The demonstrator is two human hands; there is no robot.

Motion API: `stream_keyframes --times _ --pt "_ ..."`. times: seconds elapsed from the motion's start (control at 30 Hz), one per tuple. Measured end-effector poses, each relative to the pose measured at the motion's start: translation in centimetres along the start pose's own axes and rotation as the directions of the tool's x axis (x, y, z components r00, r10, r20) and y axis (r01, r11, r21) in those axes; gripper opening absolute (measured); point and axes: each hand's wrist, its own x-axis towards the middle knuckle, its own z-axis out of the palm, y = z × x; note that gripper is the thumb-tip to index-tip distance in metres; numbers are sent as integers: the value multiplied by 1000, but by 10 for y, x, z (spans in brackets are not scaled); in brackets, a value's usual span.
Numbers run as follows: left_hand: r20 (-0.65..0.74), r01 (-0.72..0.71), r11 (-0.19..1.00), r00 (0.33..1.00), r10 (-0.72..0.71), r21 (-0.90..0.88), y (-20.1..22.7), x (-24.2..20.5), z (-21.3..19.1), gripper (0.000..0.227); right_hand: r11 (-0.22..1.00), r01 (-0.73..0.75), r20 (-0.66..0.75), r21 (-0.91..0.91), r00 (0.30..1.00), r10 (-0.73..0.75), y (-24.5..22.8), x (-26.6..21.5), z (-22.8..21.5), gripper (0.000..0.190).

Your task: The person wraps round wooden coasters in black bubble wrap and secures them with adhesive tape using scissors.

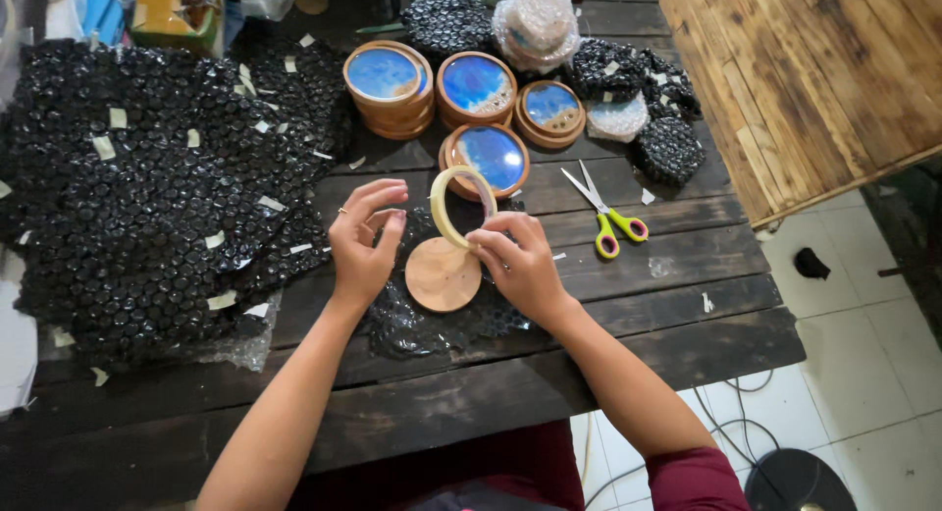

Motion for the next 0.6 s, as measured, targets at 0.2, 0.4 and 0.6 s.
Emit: stream_keyframes --times 0.2,0.4,0.6 --pt "41 -54 990 998 49 134 14 -3 9 19 999 23 22 24 999 -24 -10 4 -1 7" --pt "41 -44 979 998 37 197 0 -4 5 15 998 41 22 43 999 -42 -11 8 -4 8" --pt "13 -28 984 1000 26 176 11 -1 7 13 996 42 40 83 998 -45 -10 15 -12 12"
